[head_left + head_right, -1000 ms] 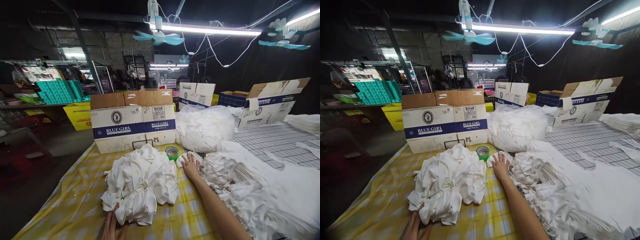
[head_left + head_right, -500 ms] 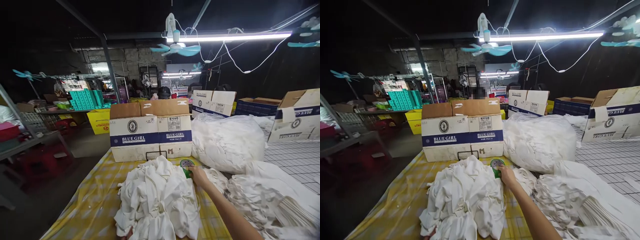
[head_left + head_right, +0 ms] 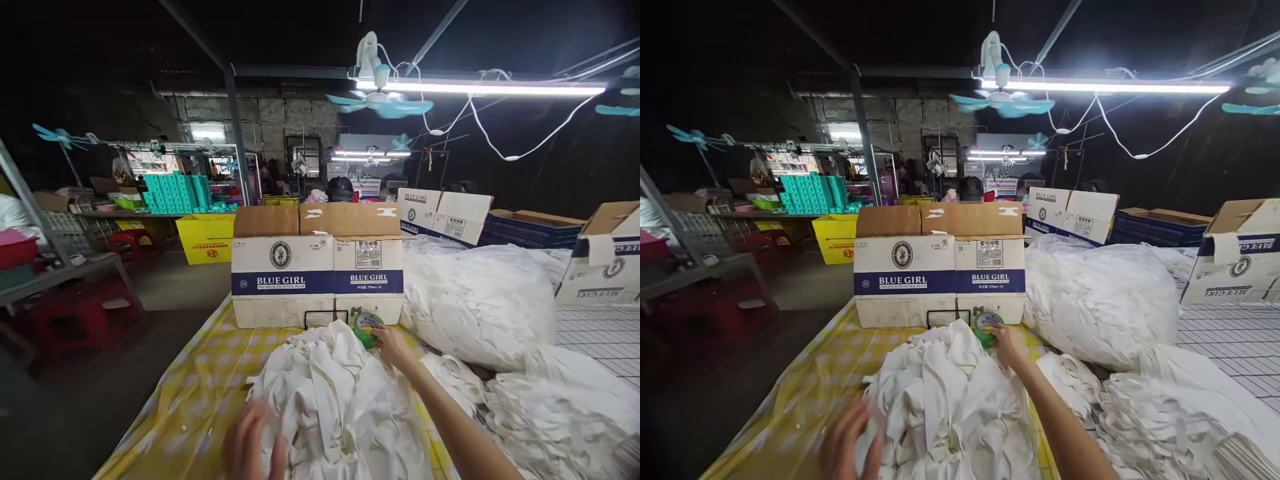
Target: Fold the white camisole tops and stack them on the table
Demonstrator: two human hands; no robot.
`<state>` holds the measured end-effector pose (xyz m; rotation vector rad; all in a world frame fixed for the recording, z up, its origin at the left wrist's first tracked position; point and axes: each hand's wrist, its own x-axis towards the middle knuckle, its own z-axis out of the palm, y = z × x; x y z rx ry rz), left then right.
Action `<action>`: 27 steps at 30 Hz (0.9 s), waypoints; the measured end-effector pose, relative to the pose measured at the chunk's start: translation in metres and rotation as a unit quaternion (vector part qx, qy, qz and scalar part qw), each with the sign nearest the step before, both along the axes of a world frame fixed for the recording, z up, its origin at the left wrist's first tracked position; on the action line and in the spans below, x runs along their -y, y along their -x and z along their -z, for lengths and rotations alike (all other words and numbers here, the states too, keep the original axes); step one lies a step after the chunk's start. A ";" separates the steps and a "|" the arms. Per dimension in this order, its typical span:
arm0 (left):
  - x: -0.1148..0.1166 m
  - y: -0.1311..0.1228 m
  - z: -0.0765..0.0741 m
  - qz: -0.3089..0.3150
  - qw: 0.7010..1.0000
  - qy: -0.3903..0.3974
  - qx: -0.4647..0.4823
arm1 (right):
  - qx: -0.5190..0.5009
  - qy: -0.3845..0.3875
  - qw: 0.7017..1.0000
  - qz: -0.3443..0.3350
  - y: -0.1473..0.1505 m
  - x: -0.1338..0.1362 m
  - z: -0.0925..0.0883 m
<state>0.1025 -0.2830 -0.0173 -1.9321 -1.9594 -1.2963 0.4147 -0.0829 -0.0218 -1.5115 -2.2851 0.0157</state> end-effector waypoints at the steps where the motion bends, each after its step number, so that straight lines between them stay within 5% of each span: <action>1: -0.028 -0.011 -0.018 0.028 0.999 0.006 -0.020 | 0.004 -0.011 1.000 -0.003 -0.005 0.002 -0.003; 3: -0.087 -0.039 -0.049 0.078 0.989 0.100 -0.075 | 0.015 -0.035 0.999 -0.011 -0.019 0.007 -0.011; 5: -0.139 -0.068 -0.064 0.079 0.957 0.252 -0.119 | 0.032 -0.059 0.998 -0.022 -0.035 0.013 -0.020; 9: -0.191 -0.102 -0.045 0.084 0.926 0.346 -0.124 | 0.078 -0.111 0.990 -0.041 -0.064 0.026 -0.030; 14: -0.200 -0.100 -0.007 0.090 0.905 0.388 -0.145 | 0.135 -0.157 0.976 -0.072 -0.072 0.021 -0.017; 27: -0.180 -0.098 0.006 0.096 0.897 0.382 -0.199 | 0.199 -0.208 0.924 -0.252 0.006 -0.044 0.012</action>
